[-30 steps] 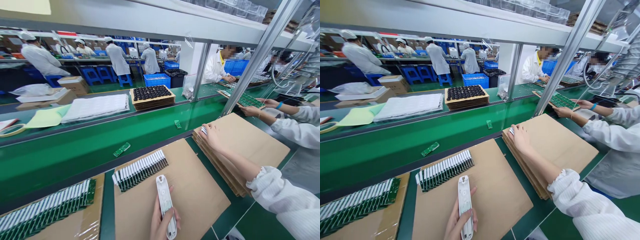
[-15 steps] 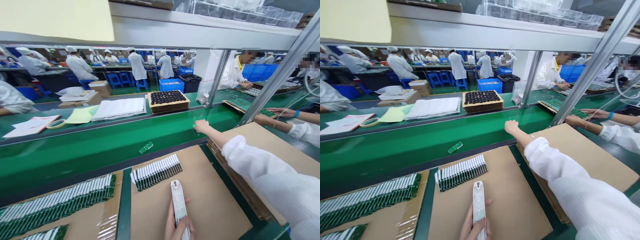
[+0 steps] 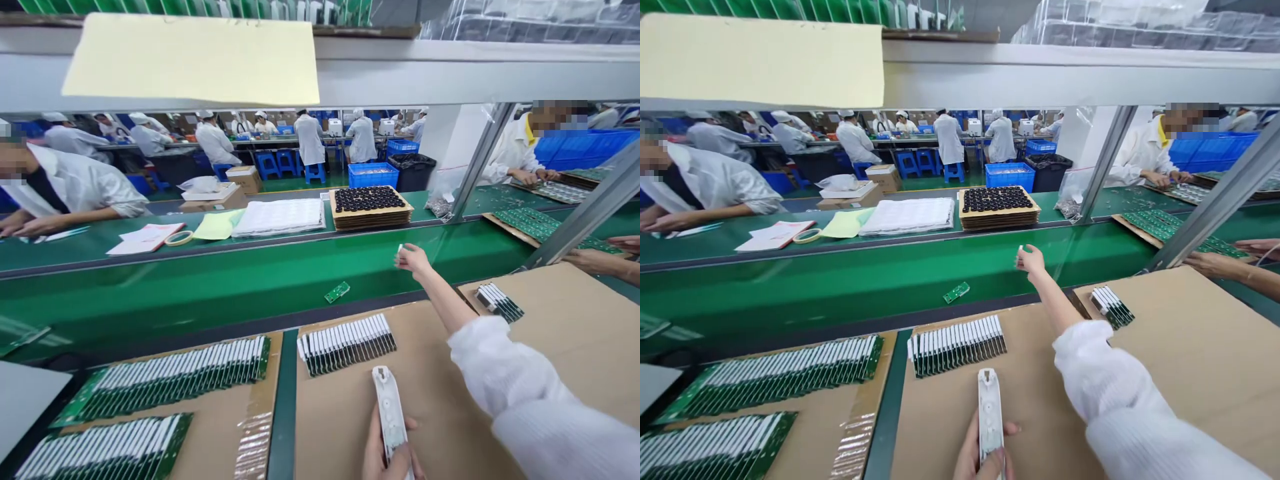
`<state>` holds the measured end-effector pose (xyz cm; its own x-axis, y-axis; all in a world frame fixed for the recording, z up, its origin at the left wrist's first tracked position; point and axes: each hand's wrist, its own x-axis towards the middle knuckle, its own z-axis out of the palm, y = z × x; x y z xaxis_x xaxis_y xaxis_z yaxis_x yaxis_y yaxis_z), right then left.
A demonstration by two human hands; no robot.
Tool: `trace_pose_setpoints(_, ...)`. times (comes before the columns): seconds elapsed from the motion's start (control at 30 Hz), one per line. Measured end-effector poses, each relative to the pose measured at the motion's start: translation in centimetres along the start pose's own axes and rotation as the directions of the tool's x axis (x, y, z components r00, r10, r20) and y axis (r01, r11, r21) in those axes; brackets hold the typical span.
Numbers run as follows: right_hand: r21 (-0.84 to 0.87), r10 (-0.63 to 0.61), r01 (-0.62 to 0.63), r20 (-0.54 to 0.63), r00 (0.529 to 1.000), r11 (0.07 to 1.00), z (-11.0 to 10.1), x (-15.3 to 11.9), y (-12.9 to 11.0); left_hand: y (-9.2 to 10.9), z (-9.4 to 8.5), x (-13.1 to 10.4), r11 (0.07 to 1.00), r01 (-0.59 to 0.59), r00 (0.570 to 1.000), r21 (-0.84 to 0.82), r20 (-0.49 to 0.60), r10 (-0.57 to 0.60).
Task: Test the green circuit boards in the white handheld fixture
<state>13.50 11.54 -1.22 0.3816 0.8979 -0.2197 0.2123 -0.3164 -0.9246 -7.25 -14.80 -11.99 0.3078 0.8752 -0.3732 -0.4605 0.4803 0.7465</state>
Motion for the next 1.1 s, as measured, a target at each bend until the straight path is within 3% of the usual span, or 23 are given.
trace_pose_setpoints(0.13,0.321,-0.115,0.012,0.305,0.945,0.947,2.1,-7.8,0.2,1.3,0.6,-0.6,0.996,-0.035,0.999,0.087,0.035,0.032)
trace_pose_setpoints(0.23,0.456,-0.164,-0.065,0.446,0.880,0.888,2.4,-14.9,1.6,2.3,1.3,-1.2,0.988,-0.075,0.997,0.135,-0.006,0.077)
trace_pose_setpoints(0.3,0.468,-0.185,-0.053,0.446,0.876,0.882,2.1,-18.8,2.7,3.0,1.8,-1.6,0.987,-0.070,0.997,0.142,-0.019,0.073)
trace_pose_setpoints(0.4,0.410,-0.250,0.100,0.329,0.911,0.906,1.3,-22.4,4.0,3.9,2.7,-2.2,0.987,-0.047,0.999,0.153,-0.014,0.049)
trace_pose_setpoints(0.5,0.347,-0.296,0.200,0.251,0.922,0.916,0.6,-23.6,4.8,4.4,3.5,-2.7,0.985,-0.031,1.000,0.168,0.004,0.031)
trace_pose_setpoints(0.6,0.323,-0.332,0.244,0.254,0.908,0.914,0.3,-23.6,5.6,4.3,4.1,-2.9,0.984,-0.029,1.000,0.173,0.009,0.028)
trace_pose_setpoints(0.7,0.355,-0.279,0.182,0.245,0.928,0.917,-0.1,-23.6,6.7,4.2,4.4,-3.1,0.982,-0.053,0.999,0.181,0.002,0.054)
trace_pose_setpoints(0.83,0.239,-0.122,0.059,0.260,0.958,0.969,-1.4,-23.6,8.1,4.7,4.5,-3.2,0.973,-0.089,0.995,0.213,-0.016,0.095)
trace_pose_setpoints(0.9,0.201,-0.093,0.034,0.292,0.952,0.979,-2.2,-23.7,8.1,5.3,4.7,-3.1,0.965,-0.091,0.995,0.248,-0.009,0.096)
trace_pose_setpoints(1.03,0.259,-0.159,0.110,0.174,0.972,0.960,-2.9,-24.2,6.7,6.2,5.3,-2.8,0.956,-0.062,0.998,0.287,0.033,0.055)
trace_pose_setpoints(1.1,0.287,-0.177,0.121,0.176,0.968,0.950,-2.8,-24.5,6.1,6.4,5.5,-2.7,0.958,-0.050,0.998,0.282,0.058,0.035)
